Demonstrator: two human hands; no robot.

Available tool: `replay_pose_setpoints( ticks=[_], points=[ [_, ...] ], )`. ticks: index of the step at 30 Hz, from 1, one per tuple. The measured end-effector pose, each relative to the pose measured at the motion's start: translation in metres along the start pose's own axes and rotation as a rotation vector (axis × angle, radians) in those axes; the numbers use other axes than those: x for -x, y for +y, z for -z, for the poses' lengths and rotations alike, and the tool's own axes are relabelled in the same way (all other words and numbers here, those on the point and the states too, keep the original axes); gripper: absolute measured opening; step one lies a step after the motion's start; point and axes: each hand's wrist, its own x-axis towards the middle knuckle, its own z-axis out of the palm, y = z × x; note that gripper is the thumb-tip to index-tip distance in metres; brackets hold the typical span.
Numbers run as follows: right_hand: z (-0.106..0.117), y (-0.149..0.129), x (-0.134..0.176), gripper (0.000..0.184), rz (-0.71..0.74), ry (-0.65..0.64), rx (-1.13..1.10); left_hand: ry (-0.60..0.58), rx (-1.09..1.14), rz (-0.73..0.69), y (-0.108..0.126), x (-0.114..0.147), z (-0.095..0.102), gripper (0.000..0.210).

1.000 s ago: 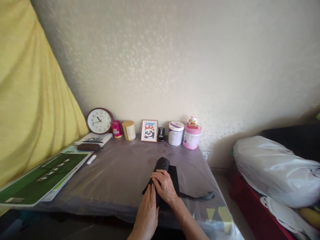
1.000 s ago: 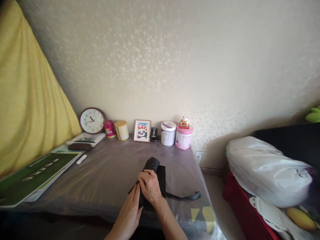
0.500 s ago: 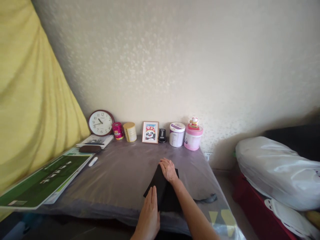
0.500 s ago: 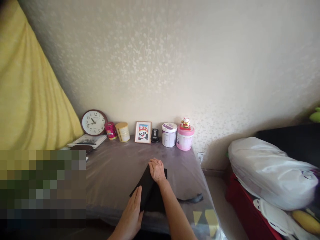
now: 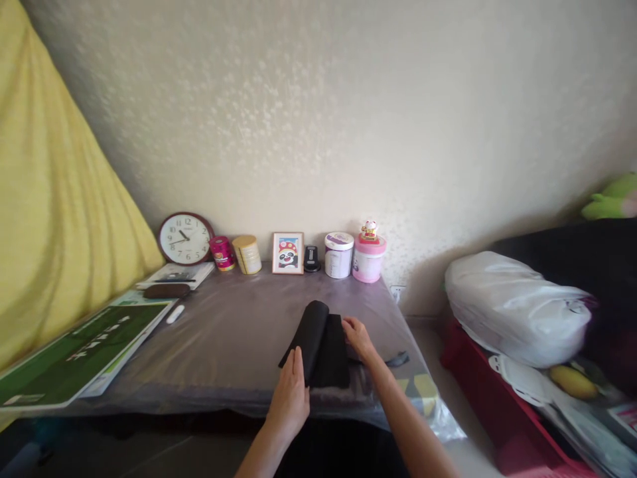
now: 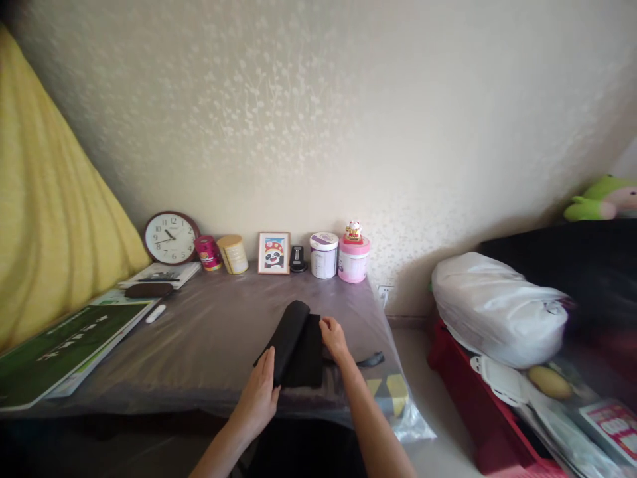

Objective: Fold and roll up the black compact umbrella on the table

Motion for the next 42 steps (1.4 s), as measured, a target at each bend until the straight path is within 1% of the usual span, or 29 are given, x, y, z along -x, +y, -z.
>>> replay_pose_setpoints(
  ticks=[4, 12, 18, 22, 28, 33, 36, 39, 42],
  points=[
    [-0.004, -0.011, 0.012, 0.032, -0.019, -0.052, 0.004, 0.018, -0.002, -0.002, 0.0, -0.001, -0.002, 0.072],
    [-0.002, -0.034, 0.023, 0.034, 0.024, -0.036, 0.105, 0.022, 0.011, -0.007, -0.001, 0.0, -0.001, 0.074],
    [-0.004, -0.045, 0.024, 0.033, -0.019, -0.097, -0.008, 0.005, 0.034, 0.006, 0.001, -0.001, 0.002, 0.07],
    [-0.014, -0.057, 0.024, 0.035, -0.077, -0.139, -0.123, 0.001, 0.053, 0.017, 0.003, -0.001, 0.003, 0.069],
    [-0.038, -0.07, 0.023, 0.039, -0.095, -0.137, -0.226, -0.006, 0.072, 0.026, 0.003, -0.002, 0.006, 0.071],
    [-0.05, -0.074, 0.026, 0.038, -0.079, -0.144, -0.256, -0.001, 0.091, 0.032, 0.0, -0.002, 0.007, 0.07],
    [-0.053, -0.077, 0.031, 0.034, -0.06, -0.191, -0.297, 0.005, 0.107, 0.028, -0.003, -0.003, 0.009, 0.071],
    [-0.053, -0.078, 0.037, 0.023, -0.005, -0.269, -0.355, 0.007, 0.118, 0.018, -0.004, -0.003, 0.012, 0.072],
    [-0.053, -0.078, 0.043, 0.017, 0.081, -0.292, -0.36, 0.019, 0.158, 0.024, -0.002, -0.001, 0.017, 0.083]
  ],
)
